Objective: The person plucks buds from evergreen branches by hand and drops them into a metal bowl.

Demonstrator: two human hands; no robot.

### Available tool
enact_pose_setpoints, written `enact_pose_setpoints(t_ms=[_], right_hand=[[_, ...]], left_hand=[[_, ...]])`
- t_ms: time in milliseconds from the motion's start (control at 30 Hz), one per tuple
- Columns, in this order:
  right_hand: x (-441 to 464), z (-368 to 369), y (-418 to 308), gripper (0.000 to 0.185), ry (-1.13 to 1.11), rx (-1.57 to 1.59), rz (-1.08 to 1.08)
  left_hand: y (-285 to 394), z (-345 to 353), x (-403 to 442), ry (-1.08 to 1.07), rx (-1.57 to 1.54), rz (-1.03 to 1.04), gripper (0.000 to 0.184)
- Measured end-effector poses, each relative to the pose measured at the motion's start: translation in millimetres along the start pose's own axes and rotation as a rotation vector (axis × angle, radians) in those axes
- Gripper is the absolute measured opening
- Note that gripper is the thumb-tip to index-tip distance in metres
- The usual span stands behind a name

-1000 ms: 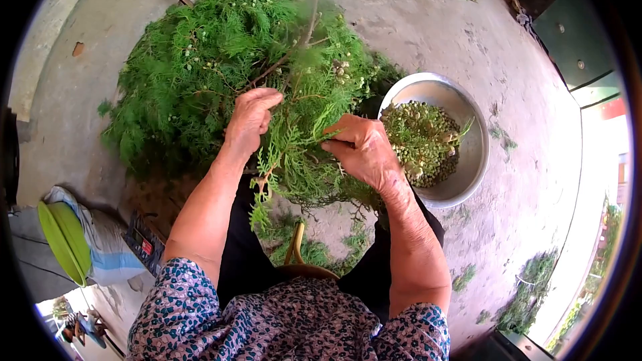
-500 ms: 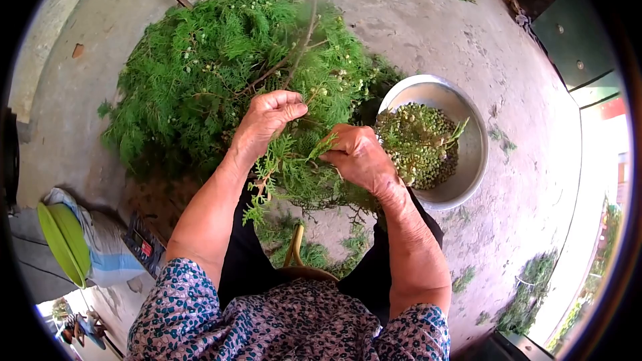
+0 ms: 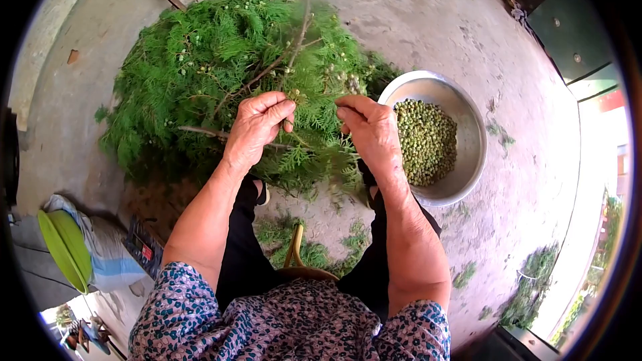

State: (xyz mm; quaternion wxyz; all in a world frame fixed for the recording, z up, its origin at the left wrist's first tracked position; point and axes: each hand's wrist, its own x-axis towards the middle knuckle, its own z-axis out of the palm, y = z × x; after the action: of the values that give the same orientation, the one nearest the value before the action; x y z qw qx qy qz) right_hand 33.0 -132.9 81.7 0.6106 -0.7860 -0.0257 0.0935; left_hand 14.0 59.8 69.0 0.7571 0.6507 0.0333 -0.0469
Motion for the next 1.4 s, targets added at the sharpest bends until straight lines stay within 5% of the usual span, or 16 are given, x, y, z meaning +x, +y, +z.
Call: enact_pose_setpoints(t_ms=[267, 567, 833, 900, 1033, 1133, 1333, 1400], right_hand=[[5, 20, 10, 0.017, -0.158, 0.252, -0.005], [8, 18, 4, 0.011, -0.317, 0.773, 0.119], [6, 16, 5, 0.018, -0.408, 0.739, -0.077], [6, 12, 4, 0.021, -0.429, 0.435, -0.138], [-2, 18, 12, 0.017, -0.287, 0.466, -0.196], [-16, 20, 9, 0.015, -0.199, 0.671, 0.006], [-35, 10, 17, 0.020, 0.111, 0.430, -0.150], [-38, -15, 11, 0.018, 0.206, 0.293, 0.042]], left_hand=[[-2, 19, -6, -0.065, 0.152, 0.058, 0.014], [12, 3, -6, -0.154, -0.202, -0.154, 0.006], [10, 4, -9, -0.206, -0.152, -0.225, 0.010], [6, 6, -9, -0.208, -0.161, -0.208, 0.010], [13, 15, -15, -0.161, -0.225, -0.246, 0.006], [1, 19, -19, -0.062, -0.188, -0.139, 0.010], [2, 47, -33, -0.007, 0.016, 0.013, 0.009], [6, 51, -39, 0.028, -0.044, -0.044, 0.006]])
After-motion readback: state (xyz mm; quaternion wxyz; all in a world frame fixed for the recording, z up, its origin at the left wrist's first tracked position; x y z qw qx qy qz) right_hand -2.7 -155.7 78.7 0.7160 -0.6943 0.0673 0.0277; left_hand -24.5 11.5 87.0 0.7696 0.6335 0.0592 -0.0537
